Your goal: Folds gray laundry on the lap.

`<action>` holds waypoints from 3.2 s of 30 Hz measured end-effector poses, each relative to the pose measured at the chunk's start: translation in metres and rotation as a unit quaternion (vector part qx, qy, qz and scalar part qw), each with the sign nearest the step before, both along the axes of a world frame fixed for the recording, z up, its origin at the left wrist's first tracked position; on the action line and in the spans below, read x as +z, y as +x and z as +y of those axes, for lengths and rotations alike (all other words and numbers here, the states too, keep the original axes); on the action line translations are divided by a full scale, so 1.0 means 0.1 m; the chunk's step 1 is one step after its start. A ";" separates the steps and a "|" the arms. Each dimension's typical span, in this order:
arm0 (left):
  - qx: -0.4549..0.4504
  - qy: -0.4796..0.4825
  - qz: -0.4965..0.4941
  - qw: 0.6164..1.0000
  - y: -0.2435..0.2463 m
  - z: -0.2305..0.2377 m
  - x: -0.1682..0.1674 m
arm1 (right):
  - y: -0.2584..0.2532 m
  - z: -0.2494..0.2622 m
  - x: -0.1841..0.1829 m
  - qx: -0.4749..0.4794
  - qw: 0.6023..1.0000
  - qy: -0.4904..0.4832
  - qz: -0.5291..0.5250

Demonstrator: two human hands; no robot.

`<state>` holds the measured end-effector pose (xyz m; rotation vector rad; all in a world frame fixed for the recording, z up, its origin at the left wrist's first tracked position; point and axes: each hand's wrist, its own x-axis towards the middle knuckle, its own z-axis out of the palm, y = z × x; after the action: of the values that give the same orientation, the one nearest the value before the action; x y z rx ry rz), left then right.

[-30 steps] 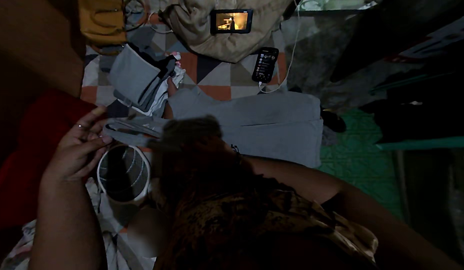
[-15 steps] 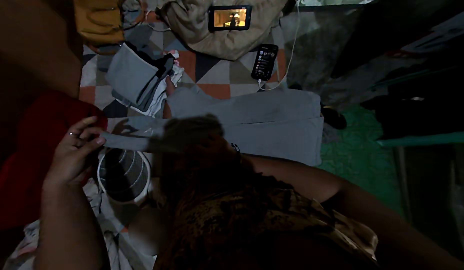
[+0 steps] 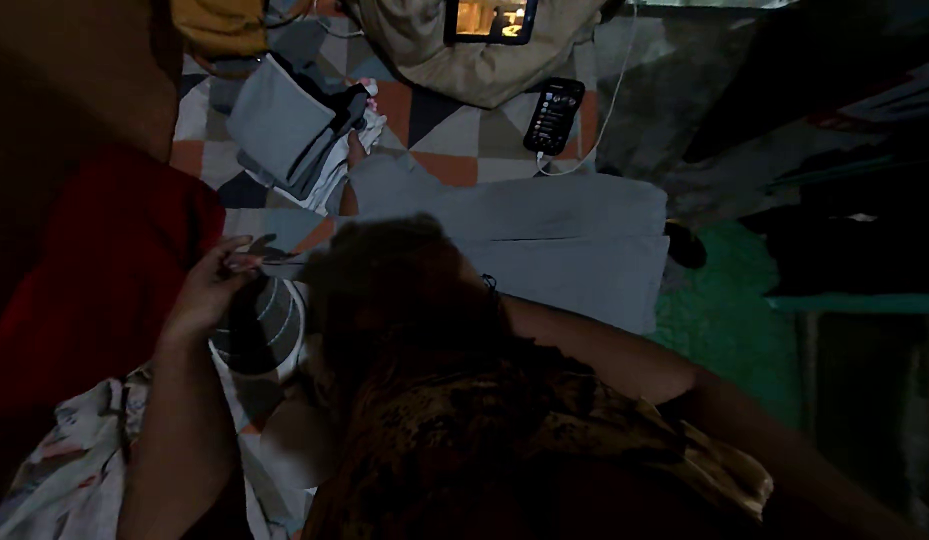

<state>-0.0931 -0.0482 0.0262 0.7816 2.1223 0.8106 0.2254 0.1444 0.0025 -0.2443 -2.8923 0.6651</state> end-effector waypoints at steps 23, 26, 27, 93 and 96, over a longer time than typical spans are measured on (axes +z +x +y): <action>-0.275 -0.005 0.052 0.960 1.27 0.73 0.46 | -0.09 0.18 0.70 0.048 0.982 -0.157 0.091; -0.259 -0.056 0.006 0.964 1.25 0.73 0.45 | -0.09 0.16 0.61 0.037 0.987 -0.085 0.133; -0.272 -0.062 0.019 0.960 1.19 0.73 0.38 | -0.10 0.17 0.54 0.032 0.985 -0.062 0.157; -0.182 0.125 0.236 0.946 1.49 1.19 -0.06 | 2.26 0.56 0.30 -0.535 0.841 -0.048 0.060; -0.182 0.081 0.199 0.960 1.45 1.22 -0.06 | 2.21 0.61 0.19 -0.540 0.839 -0.022 0.062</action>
<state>0.0515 0.0733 0.0206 1.4778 2.1661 0.6715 0.4468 0.2055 0.0213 -1.5802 -2.0677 0.4604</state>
